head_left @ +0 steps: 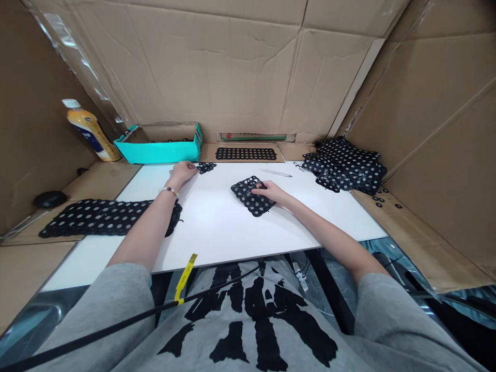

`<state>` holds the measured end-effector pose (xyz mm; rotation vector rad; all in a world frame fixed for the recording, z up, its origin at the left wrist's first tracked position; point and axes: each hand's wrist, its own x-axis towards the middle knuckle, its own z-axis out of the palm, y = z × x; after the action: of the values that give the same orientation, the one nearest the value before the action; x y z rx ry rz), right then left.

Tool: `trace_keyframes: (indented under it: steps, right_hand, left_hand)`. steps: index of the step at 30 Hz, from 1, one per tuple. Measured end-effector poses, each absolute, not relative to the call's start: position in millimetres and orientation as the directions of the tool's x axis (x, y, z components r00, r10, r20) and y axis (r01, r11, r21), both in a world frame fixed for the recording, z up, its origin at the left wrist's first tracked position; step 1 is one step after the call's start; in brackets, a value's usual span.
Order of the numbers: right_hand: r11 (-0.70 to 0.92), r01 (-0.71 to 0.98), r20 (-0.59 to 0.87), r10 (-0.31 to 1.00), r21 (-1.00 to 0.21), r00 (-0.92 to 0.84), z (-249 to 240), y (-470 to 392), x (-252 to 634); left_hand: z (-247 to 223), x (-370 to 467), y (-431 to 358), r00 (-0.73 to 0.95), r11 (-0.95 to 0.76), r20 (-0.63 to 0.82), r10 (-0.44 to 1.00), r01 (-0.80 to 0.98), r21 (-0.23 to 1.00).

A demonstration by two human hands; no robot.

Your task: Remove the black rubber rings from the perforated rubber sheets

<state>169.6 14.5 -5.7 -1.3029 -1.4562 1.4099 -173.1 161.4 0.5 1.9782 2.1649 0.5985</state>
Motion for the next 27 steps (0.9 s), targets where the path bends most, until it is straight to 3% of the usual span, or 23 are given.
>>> trace_keyframes:
  steps: [3,10,14,20,27]
  right_hand:
    - [-0.08,0.195,-0.128,0.962,-0.977,-0.243,-6.6,14.7,170.1]
    - [-0.066,0.187,-0.112,0.963,-0.98,-0.247,-5.7,13.9,169.7]
    - [-0.07,0.182,-0.115,0.963,-0.981,-0.245,-6.5,14.4,169.8]
    - [-0.066,0.187,-0.113,0.96,-0.98,-0.254,-8.0,16.1,170.2]
    - [-0.046,0.209,-0.103,0.956,-0.977,-0.274,-9.0,17.8,171.2]
  left_hand:
    - [-1.9,-174.1,165.4,-0.154,0.086,0.156,0.976,0.924,0.373]
    - [-9.6,-175.8,174.9,-0.04,-0.046,0.2,0.979,0.913,0.406]
    - [-11.2,-177.4,177.3,-0.062,-0.061,0.263,0.963,0.898,0.436]
    - [-11.8,-177.7,178.0,-0.061,-0.027,0.171,0.983,0.884,0.467]
    - [-9.2,-177.2,176.4,-0.043,-0.076,0.236,0.971,0.877,0.475]
